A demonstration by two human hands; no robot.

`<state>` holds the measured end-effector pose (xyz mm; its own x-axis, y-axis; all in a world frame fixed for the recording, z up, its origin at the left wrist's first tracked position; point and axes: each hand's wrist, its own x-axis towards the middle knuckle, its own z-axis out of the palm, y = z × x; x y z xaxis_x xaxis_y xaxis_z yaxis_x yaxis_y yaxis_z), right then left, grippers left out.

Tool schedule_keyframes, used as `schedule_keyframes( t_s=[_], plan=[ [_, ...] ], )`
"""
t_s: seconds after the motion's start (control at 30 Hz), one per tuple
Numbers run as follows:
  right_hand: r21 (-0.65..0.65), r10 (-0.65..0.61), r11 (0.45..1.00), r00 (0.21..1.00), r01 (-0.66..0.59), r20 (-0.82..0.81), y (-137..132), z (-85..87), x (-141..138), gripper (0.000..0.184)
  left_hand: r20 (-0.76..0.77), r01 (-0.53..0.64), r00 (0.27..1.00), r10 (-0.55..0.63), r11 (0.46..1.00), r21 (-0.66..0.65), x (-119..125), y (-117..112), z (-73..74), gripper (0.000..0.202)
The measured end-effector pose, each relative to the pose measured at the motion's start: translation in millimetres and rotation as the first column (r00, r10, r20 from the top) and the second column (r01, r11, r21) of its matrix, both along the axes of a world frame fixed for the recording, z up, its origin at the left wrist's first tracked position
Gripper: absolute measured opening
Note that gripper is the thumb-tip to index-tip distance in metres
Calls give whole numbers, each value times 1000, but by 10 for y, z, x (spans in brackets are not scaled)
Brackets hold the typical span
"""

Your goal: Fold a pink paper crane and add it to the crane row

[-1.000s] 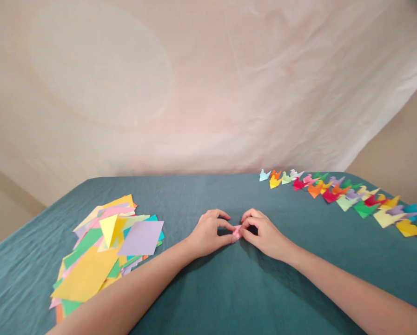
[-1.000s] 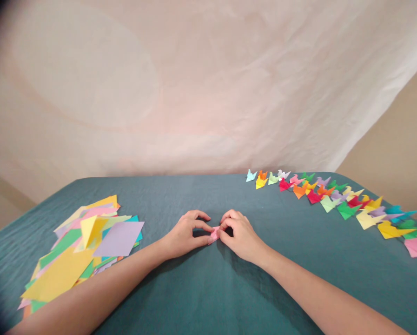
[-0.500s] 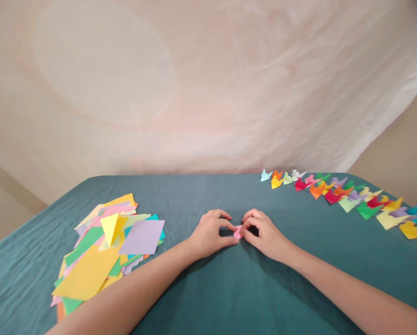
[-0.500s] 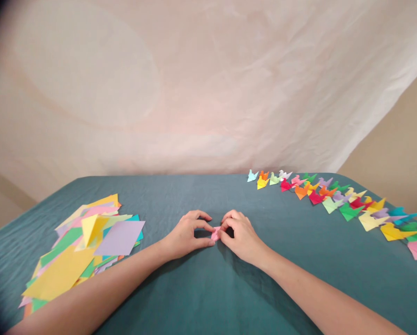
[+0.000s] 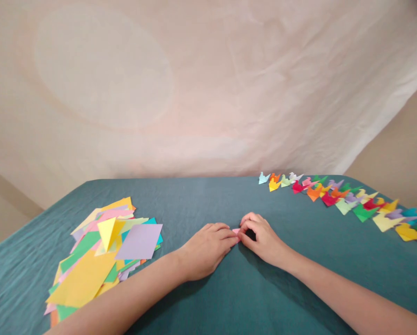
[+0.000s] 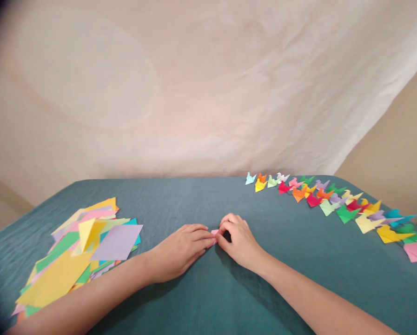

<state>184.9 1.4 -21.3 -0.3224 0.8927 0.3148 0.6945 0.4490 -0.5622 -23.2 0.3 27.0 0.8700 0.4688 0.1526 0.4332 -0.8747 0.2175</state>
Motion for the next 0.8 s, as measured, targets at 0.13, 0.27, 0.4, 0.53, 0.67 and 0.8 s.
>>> schedule_keyframes(
  t_s=[0.13, 0.27, 0.4, 0.53, 0.67, 0.8],
  plan=[
    [3, 2, 1000, 1000, -2, -10, 3, -18, 4, 8, -43, -32, 999, 33, 999, 23, -42, -100, -51, 37],
    [-1, -5, 1000, 1000, 5, -17, 3, -28, 6, 8, -63, -47, 997, 48, 999, 10, -80, -145, -68, 43],
    [-1, -10, 1000, 1000, 10, -19, 3, -35, 11, 7, -67, -55, 996, 56, 998, 19, -86, -154, -67, 44],
    [4, -12, 1000, 1000, 12, -15, -1, -39, 12, 7, -54, -59, 997, 60, 998, 33, -76, -156, -78, 43],
    [12, -10, 1000, 1000, 10, -9, -7, -37, 5, 7, -39, -58, 997, 59, 998, 40, -66, -158, -83, 43],
    [23, -21, 1000, 1000, 21, 5, -16, -25, -9, 6, -47, -58, 997, 60, 997, 49, -56, -159, -84, 44]
  ],
)
